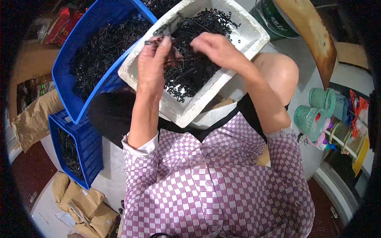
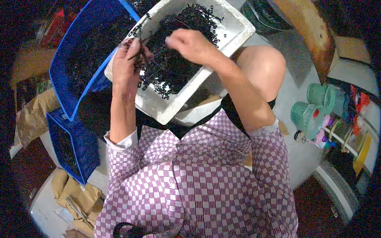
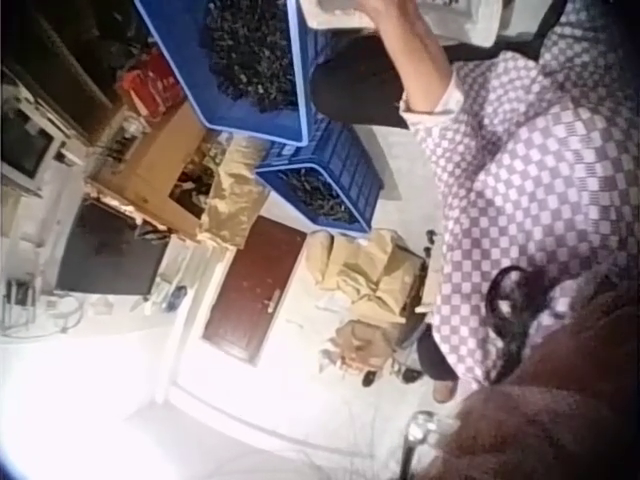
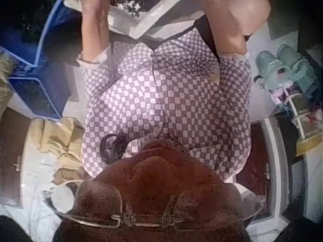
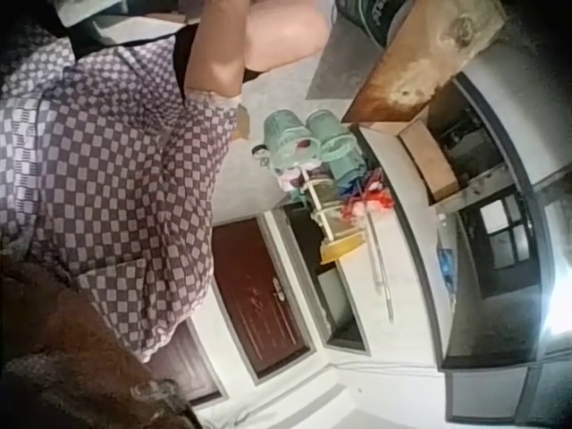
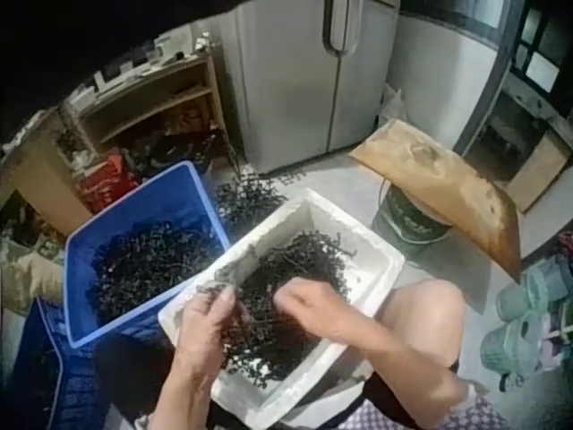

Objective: Untangling and sorting small black plastic components from a tray into bins.

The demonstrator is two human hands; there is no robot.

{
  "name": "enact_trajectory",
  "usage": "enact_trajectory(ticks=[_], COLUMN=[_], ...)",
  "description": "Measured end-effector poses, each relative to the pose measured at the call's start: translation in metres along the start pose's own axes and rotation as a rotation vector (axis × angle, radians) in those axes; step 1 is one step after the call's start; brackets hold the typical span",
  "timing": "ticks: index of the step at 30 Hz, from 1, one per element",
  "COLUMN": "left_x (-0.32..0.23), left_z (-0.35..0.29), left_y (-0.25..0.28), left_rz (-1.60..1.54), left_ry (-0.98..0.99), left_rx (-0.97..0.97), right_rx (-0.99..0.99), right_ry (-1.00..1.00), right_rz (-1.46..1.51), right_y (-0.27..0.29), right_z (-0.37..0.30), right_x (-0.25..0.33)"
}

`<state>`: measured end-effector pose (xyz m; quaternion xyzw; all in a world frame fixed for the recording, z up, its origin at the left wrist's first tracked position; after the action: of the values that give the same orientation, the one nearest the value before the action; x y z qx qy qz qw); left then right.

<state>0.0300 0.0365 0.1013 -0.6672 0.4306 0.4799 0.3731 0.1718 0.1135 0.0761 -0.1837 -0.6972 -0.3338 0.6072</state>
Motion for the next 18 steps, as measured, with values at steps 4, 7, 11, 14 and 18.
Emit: enact_trajectory(ticks=[4,7,11,14,18], left_x=[0.003,0.007,0.004,0.001,0.032], left_z=[-0.007,-0.014,-0.009,0.005,0.020], left_y=[-0.010,-0.019,-0.014,0.007,0.028], left_rz=[0.163,0.352,0.435,0.164,-0.367], left_ry=[-0.053,-0.170,-0.141,-0.067,0.099], left_rx=[0.101,0.250,0.261,0.091,-0.146], right_rx=[-0.268,-0.093,0.115,0.120,-0.034], right_ry=[-0.180,-0.284,-0.351,-0.308,-0.159], right_rz=[0.710,0.619,0.611,0.784,1.166], right_y=[0.031,0.018,0.002,0.010,0.023], right_z=[0.004,0.002,-0.002,-0.004,0.002], right_x=[-0.003,0.009,0.007,0.007,0.012])
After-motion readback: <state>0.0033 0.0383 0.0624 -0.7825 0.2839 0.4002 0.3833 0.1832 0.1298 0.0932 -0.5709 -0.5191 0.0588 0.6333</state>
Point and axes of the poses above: each hand's wrist, its own z-axis towards the middle knuckle, its own y-axis out of the back of the hand, x = y × z, the point moved 6 cm from there along z, towards the middle knuckle, and after that the axes turned 12 degrees about z, right-handed, at the moved point
